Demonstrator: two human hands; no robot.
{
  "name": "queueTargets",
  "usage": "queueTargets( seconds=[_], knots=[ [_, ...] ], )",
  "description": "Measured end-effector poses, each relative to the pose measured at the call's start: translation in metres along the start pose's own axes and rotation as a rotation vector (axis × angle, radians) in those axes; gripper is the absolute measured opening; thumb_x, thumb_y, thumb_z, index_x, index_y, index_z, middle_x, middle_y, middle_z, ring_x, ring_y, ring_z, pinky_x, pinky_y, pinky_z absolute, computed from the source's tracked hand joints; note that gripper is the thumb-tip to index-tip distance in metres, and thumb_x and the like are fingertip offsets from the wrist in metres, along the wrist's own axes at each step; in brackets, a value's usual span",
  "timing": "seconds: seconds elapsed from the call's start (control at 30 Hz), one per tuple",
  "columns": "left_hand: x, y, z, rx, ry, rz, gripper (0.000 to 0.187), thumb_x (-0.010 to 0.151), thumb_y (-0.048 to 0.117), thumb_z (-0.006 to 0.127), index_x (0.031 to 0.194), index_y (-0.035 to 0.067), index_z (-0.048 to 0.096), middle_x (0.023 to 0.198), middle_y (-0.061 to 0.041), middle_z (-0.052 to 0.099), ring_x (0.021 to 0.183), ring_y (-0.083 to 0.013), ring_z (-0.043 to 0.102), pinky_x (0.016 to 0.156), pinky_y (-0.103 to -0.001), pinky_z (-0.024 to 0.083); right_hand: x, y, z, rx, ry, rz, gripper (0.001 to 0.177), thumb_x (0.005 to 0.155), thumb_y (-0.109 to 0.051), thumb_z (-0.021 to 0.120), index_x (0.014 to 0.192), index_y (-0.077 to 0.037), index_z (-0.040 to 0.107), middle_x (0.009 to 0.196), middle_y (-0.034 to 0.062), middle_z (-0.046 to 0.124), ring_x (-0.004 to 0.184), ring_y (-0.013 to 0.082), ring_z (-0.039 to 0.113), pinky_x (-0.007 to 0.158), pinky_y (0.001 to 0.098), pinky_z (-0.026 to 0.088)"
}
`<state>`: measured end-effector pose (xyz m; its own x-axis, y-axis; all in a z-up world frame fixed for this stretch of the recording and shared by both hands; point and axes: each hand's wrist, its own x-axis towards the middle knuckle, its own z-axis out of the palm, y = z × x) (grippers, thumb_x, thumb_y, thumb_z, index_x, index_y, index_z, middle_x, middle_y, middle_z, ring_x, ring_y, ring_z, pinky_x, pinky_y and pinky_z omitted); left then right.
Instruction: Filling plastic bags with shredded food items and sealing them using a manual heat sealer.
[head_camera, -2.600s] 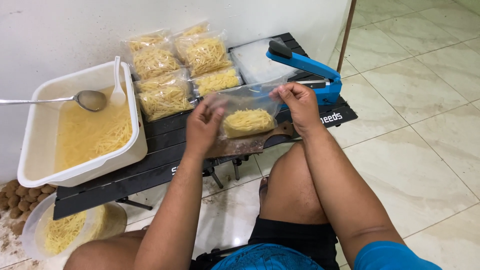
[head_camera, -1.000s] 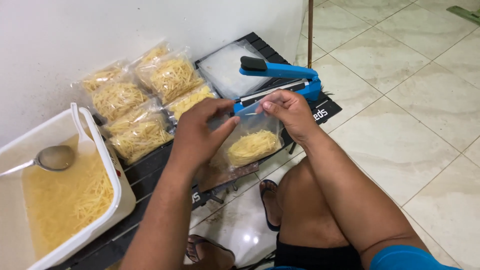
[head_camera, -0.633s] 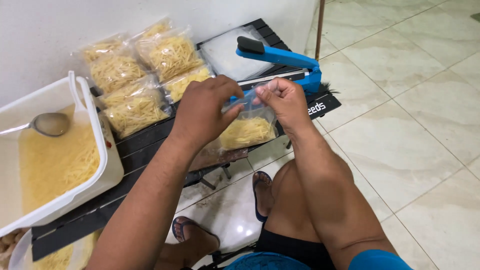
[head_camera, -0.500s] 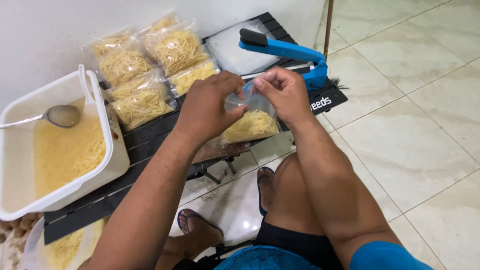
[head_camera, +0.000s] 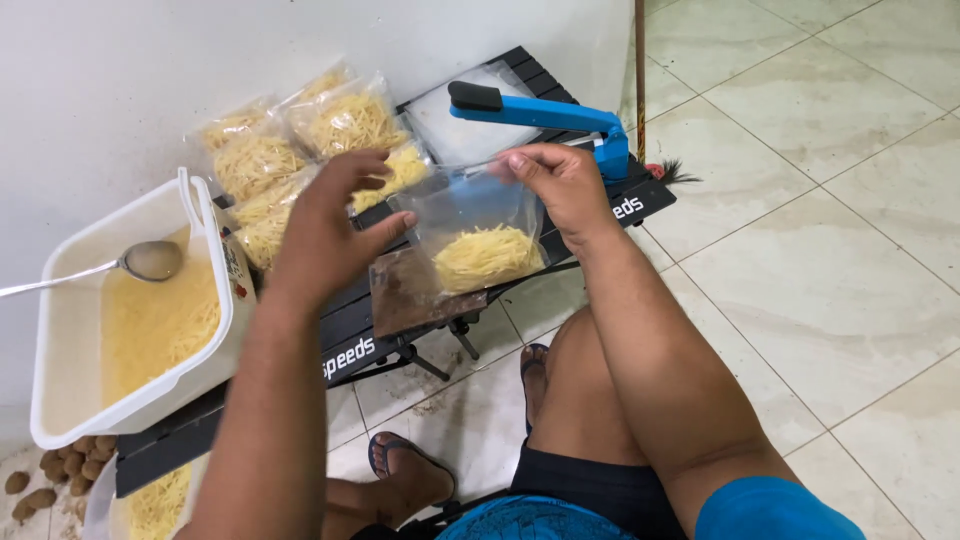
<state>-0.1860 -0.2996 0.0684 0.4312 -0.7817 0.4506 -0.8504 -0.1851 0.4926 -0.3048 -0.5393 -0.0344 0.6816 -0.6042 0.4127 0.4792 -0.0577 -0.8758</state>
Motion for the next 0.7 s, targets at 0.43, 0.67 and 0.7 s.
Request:
queueTargets(
  seconds=[0.43, 0.67, 0.7],
  knots=[
    [-0.029, -0.064, 0.163, -0.899, 0.304, -0.496, 0.019, 0.098, 0.024, 0.076, 0.110, 0.010, 0.080, 0.080, -0.007, 0.077, 0.074, -0.0125, 0.072, 0.065, -0.028, 0.060, 0.020, 0.025, -0.035, 0.040, 0.261, -0.017, 0.021, 0.095, -0.021, 0.081, 0.107, -0.003, 0.078, 0.096, 0.0157, 0.080, 0.088, 0.0221, 0.080, 0.083, 0.0308, 0.066],
    [-0.020, -0.058, 0.190, -1.241, 0.616, -0.610, 0.018, 0.098, 0.020, 0.073, 0.109, 0.007, 0.076, 0.101, -0.011, 0.081, 0.089, -0.0155, 0.076, 0.077, -0.030, 0.062, -0.005, 0.009, -0.052, -0.176, -0.111, 0.374, 0.035, 0.085, -0.026, 0.084, 0.114, -0.008, 0.075, 0.108, 0.0099, 0.079, 0.095, 0.0198, 0.075, 0.085, 0.0325, 0.061],
    [-0.020, -0.056, 0.191, -1.274, 0.660, -0.618, 0.018, 0.098, 0.019, 0.073, 0.109, 0.006, 0.076, 0.103, -0.011, 0.081, 0.094, -0.0170, 0.077, 0.081, -0.031, 0.063, -0.009, 0.009, -0.058, -0.352, -0.279, 0.440, 0.041, 0.077, -0.019, 0.090, 0.114, -0.006, 0.079, 0.112, 0.0124, 0.079, 0.102, 0.0249, 0.073, 0.093, 0.0397, 0.058]
  ],
)
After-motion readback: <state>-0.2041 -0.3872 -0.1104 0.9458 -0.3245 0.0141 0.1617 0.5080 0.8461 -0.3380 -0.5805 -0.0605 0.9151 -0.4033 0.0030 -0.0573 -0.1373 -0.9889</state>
